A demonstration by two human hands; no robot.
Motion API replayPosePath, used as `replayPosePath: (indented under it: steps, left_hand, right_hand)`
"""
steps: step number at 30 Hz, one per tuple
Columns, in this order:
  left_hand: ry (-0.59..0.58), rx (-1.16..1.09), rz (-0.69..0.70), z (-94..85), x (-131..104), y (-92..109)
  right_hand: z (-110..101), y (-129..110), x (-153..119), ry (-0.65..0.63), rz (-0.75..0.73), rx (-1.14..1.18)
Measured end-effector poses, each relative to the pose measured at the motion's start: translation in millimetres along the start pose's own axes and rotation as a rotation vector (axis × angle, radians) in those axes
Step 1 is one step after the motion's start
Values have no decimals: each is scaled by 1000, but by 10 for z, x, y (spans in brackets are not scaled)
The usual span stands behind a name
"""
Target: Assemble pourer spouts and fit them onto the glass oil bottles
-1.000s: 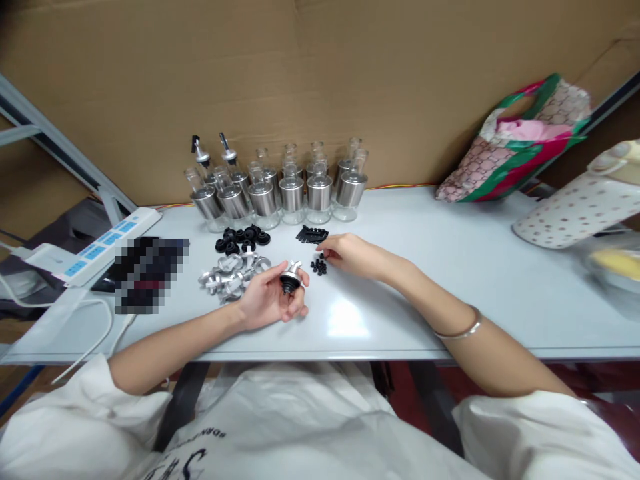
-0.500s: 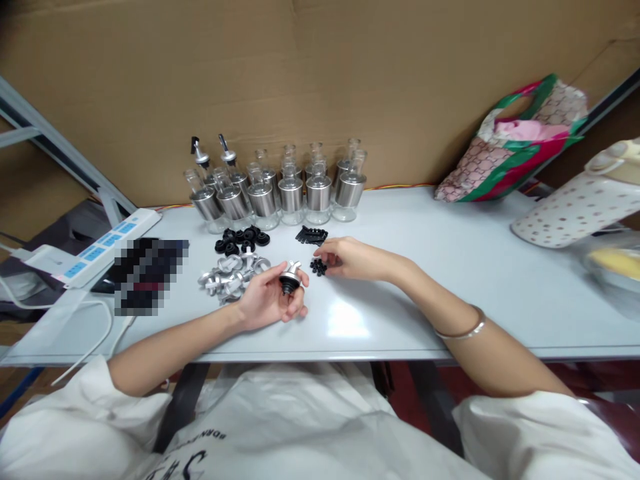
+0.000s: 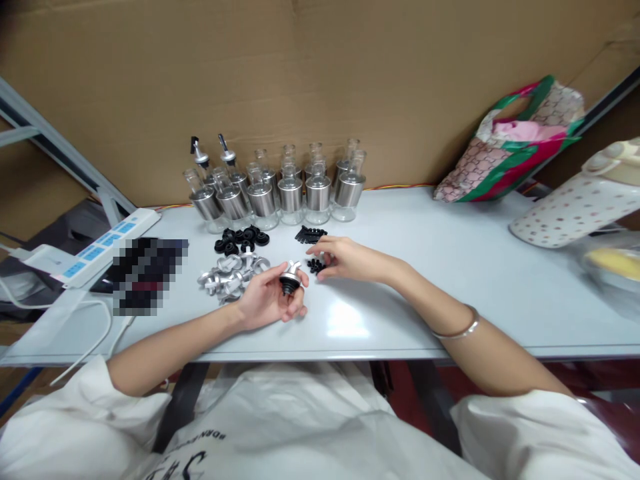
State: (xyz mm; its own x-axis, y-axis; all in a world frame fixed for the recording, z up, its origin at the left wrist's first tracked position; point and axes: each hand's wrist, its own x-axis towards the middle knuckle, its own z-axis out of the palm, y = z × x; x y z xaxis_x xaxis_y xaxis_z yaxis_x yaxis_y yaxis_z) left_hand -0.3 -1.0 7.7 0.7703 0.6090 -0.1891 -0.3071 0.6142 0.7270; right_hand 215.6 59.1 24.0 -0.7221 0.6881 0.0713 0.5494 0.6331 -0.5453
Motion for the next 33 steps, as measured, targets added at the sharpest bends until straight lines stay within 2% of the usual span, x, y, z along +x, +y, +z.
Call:
replayPosePath:
  steps: [6,14,28,33]
  left_hand:
    - [1,5,9,9,1,0]
    - [-1,28,12,5,5,-7]
    - [1,24,14,9,5,-9]
    - [-4,25,18,9,0,-9]
  right_hand:
    - [116,44,41,30,-61,-20]
    - [157,39,54,21,-138,3]
    - [114,40,30,-9,-117,-4]
    - [84,-16,13,-30,-66,-21]
